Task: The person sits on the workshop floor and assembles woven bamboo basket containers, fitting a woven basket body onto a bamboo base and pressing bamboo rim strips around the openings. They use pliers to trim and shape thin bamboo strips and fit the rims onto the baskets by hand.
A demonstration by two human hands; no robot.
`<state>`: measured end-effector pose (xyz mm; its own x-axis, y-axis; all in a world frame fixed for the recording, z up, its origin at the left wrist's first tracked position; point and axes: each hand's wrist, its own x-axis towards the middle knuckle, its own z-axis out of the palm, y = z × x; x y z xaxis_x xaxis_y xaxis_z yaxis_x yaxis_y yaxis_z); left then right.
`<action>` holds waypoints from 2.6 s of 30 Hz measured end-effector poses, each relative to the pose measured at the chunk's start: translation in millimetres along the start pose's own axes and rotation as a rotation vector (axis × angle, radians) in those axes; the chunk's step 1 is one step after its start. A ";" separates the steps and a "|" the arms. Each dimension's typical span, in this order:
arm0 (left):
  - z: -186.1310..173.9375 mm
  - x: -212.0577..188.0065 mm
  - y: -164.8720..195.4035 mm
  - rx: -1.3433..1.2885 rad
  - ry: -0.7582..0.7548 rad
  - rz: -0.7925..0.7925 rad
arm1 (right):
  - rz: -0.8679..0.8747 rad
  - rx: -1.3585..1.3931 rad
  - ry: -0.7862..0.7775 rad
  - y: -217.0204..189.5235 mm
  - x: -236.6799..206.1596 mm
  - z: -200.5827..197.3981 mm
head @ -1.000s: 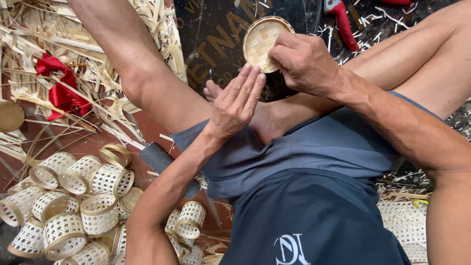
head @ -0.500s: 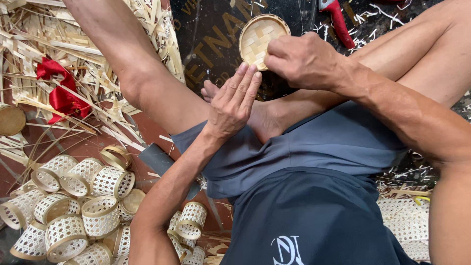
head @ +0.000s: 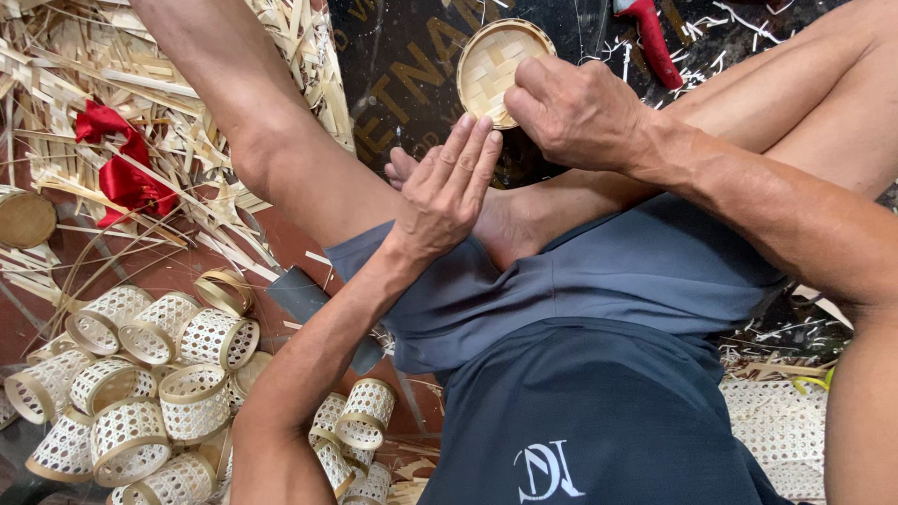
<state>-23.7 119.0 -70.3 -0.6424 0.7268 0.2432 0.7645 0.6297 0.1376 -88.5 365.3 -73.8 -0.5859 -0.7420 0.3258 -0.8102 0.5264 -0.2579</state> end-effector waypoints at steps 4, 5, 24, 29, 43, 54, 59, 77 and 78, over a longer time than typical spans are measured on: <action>-0.1 1.7 1.4 0.037 0.004 0.022 | 0.085 0.046 0.049 -4.9 -0.6 3.8; -0.2 1.7 1.1 0.015 0.008 0.023 | 0.091 0.040 0.026 -4.7 -0.6 3.6; 0.1 56.9 8.5 -0.394 0.179 -0.435 | -0.016 0.288 0.014 15.2 0.6 0.3; -13.4 63.2 13.8 -0.364 0.064 -0.489 | -0.009 0.121 0.146 -2.3 -6.8 -3.0; -15.5 64.6 24.6 -0.095 0.077 -0.306 | 0.224 0.247 0.263 -16.1 -13.3 -7.7; -12.3 69.7 28.0 -0.164 0.127 -0.369 | 0.324 0.230 0.262 -25.6 -11.4 -7.0; -7.8 67.8 24.9 -0.210 0.141 -0.399 | 0.366 0.229 0.257 -23.8 -10.4 -4.2; -4.8 64.7 21.1 -0.277 0.153 -0.451 | 0.318 0.226 0.210 -21.6 -14.0 5.0; -4.5 65.0 21.1 -0.281 0.155 -0.456 | 0.314 0.221 0.212 -21.5 -14.1 5.2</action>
<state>-49.1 178.3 -47.3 -0.9125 0.3352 0.2343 0.4089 0.7582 0.5079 -62.7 362.4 -77.6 -0.8127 -0.4470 0.3738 -0.5821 0.5942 -0.5551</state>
